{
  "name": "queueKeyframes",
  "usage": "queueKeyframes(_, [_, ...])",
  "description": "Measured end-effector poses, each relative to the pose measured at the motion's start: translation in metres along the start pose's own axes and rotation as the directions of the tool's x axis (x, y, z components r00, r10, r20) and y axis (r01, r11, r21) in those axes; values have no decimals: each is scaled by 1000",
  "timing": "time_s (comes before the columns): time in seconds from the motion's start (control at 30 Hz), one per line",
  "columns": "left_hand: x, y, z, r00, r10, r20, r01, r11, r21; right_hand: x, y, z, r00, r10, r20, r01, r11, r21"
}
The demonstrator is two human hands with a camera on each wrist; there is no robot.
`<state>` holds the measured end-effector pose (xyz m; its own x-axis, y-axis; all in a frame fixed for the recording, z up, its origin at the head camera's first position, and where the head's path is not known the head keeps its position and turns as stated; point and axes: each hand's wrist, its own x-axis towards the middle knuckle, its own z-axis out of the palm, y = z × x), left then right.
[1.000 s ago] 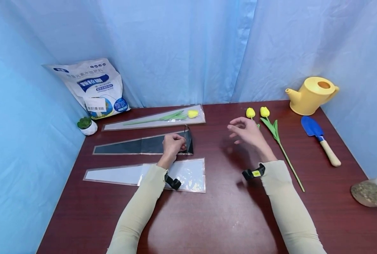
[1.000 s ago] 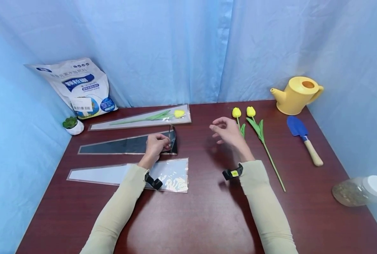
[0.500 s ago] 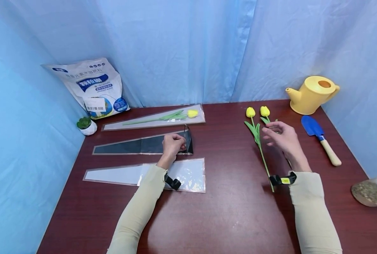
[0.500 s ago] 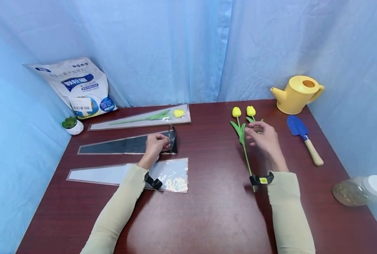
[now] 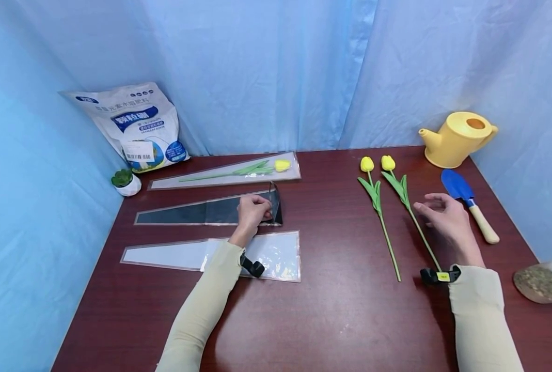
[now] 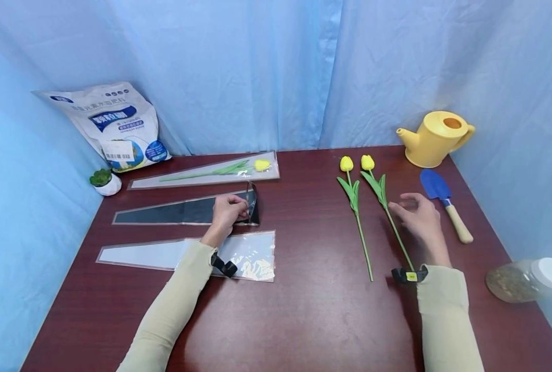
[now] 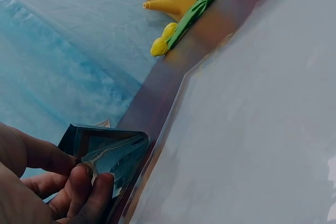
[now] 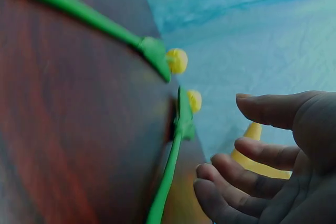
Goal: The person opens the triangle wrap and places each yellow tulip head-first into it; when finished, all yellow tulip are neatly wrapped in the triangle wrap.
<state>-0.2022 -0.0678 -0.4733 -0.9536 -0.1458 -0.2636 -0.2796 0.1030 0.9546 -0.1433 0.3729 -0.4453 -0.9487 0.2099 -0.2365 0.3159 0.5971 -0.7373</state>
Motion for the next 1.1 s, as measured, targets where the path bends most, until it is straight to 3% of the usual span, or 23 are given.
queueKeyframes(0.27, [0,0,-2,1000,10,7,-10,1000,8,-3,14,1,998,-48,34,53,984,-168])
queueKeyframes(0.43, [1,0,-2,1000,23,-2,-23,999,27,0,12,3,992,-107,67,123,940,-318])
queueKeyframes(0.57, [0,-1,-1,1000,20,-1,-19,999,31,1,9,5,992,-109,71,128,906,-403])
queueKeyframes(0.87, [0,-1,-1,1000,29,-6,-29,998,62,1,3,13,994,-99,52,112,898,-425])
queueKeyframes(1.1, [-1,-1,-1,999,37,-4,-37,998,58,2,6,10,990,-130,48,138,926,-352])
